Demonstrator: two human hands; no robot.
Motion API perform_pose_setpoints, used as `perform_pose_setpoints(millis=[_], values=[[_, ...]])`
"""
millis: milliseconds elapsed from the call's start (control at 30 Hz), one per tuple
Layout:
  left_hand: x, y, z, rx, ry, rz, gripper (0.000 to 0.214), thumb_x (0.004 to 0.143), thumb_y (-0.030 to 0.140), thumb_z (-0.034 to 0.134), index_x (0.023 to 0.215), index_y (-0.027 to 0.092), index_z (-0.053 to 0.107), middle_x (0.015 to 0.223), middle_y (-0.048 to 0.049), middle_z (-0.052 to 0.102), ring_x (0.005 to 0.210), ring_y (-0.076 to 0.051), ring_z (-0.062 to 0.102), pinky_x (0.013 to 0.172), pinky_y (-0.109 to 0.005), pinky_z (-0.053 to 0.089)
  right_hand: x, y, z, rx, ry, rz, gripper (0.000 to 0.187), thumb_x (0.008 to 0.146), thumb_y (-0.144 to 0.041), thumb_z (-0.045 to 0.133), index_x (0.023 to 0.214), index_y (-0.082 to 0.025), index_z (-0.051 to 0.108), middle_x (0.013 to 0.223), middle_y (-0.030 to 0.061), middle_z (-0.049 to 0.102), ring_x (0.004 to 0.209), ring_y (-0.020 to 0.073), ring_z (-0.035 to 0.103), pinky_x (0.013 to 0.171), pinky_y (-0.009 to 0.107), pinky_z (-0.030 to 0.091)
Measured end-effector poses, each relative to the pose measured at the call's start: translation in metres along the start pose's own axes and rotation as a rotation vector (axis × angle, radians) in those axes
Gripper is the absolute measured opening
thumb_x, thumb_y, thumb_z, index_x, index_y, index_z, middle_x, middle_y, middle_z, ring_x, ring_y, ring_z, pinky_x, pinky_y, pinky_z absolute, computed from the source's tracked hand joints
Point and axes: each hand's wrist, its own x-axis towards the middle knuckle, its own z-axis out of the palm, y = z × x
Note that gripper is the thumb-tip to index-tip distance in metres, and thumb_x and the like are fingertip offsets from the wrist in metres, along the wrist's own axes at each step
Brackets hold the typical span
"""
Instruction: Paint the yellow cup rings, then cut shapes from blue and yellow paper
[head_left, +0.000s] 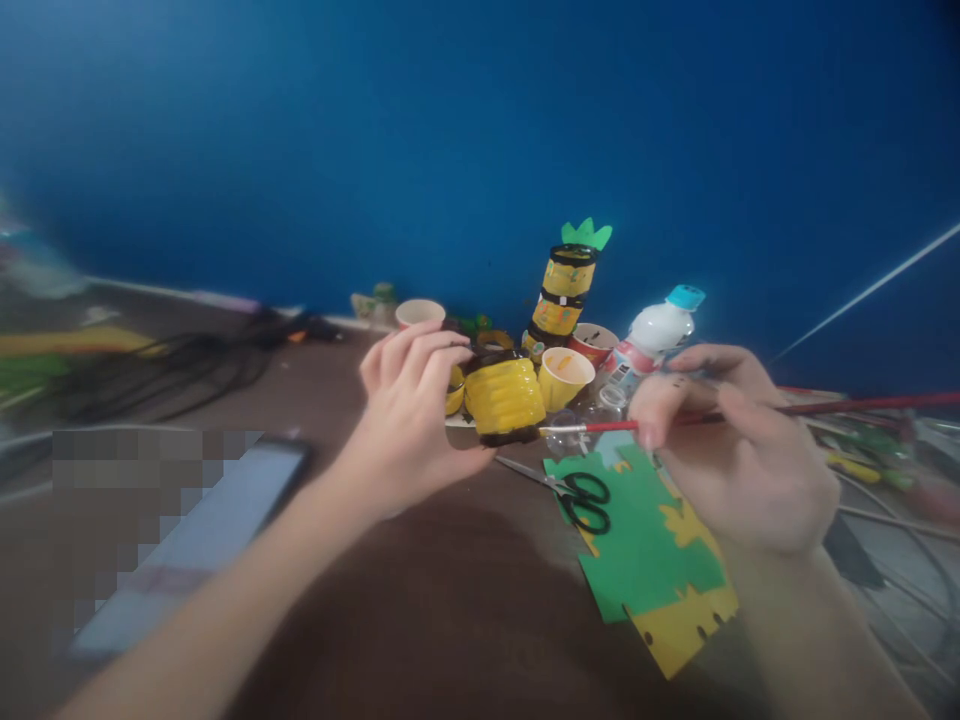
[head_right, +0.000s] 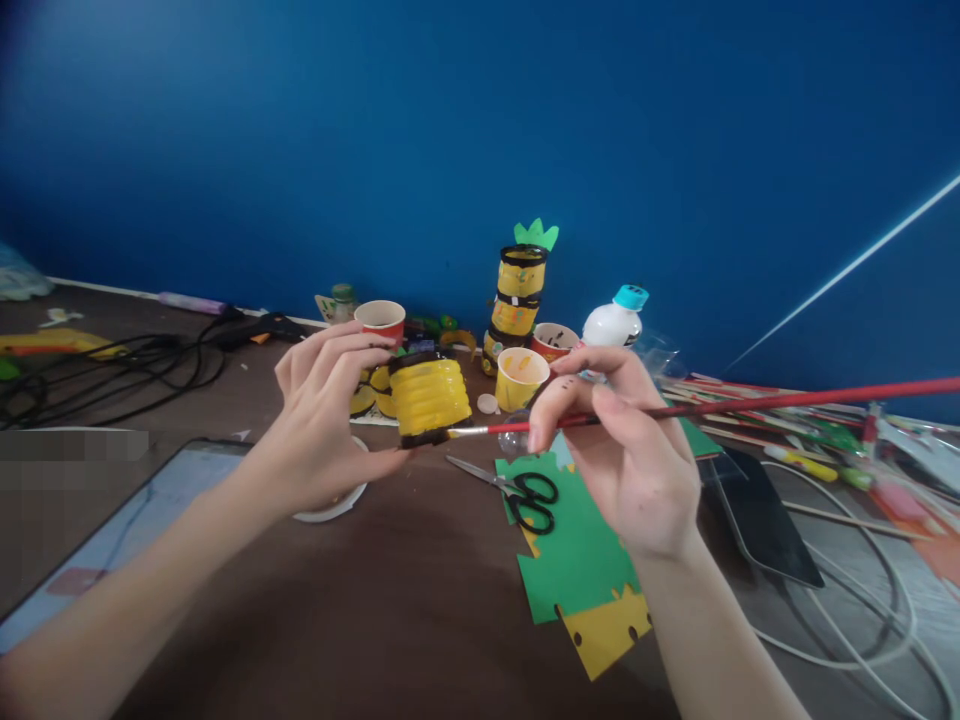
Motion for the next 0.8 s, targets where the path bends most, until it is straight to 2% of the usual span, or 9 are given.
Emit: perform_pose_setpoints(millis=[133, 333, 533, 800], values=[[0.0, -0.001, -0.0002, 0.001, -0.005, -0.002, 0.059, 0.063, 0.037, 0.065, 0.113, 0.018, 0.041, 0.124, -0.0138, 0.051, 0.126, -0.031, 0.034, 0.104, -0.048, 0.023, 0.0, -0.0006, -0.0027, -0.038, 0.065, -0.025, 0.023, 0.088, -0.022, 0.037, 0.092, -0.026, 0.059, 0.052, 0.0001, 0.055, 0.051, 0.0196, 0.051, 0.051, 0.035, 0.039], [0.0007, -0.0016, -0.0004, 0.008, -0.01, 0.007, 0.06, 0.063, 0.038, 0.066, 0.113, 0.02, 0.04, 0.124, -0.0133, 0.051, 0.127, -0.032, 0.034, 0.103, -0.049, 0.024, -0.0006, -0.0014, 0.0014, 0.082, -0.052, -0.002, 0.023, 0.089, -0.018, 0.037, 0.095, -0.023, 0.059, 0.059, 0.0022, 0.063, 0.057, 0.0193, 0.055, 0.055, 0.033, 0.04], [-0.0003, -0.0033, -0.0009, 0.011, 0.004, 0.006, 0.058, 0.063, 0.037, 0.066, 0.112, 0.021, 0.039, 0.123, -0.013, 0.052, 0.126, -0.032, 0.035, 0.103, -0.05, 0.025, 0.0012, -0.0041, -0.003, 0.102, 0.037, -0.028, 0.025, 0.089, -0.016, 0.037, 0.09, -0.023, 0.061, 0.056, 0.0013, 0.061, 0.055, 0.0173, 0.051, 0.055, 0.031, 0.037], [0.0011, -0.0011, -0.002, 0.02, 0.031, 0.026, 0.059, 0.062, 0.036, 0.067, 0.112, 0.022, 0.04, 0.122, -0.0125, 0.052, 0.127, -0.033, 0.035, 0.104, -0.05, 0.025, -0.0002, -0.0047, 0.0012, 0.075, -0.033, -0.036, 0.029, 0.09, -0.015, 0.032, 0.094, -0.021, 0.06, 0.058, 0.0028, 0.063, 0.057, 0.0185, 0.053, 0.057, 0.033, 0.036]])
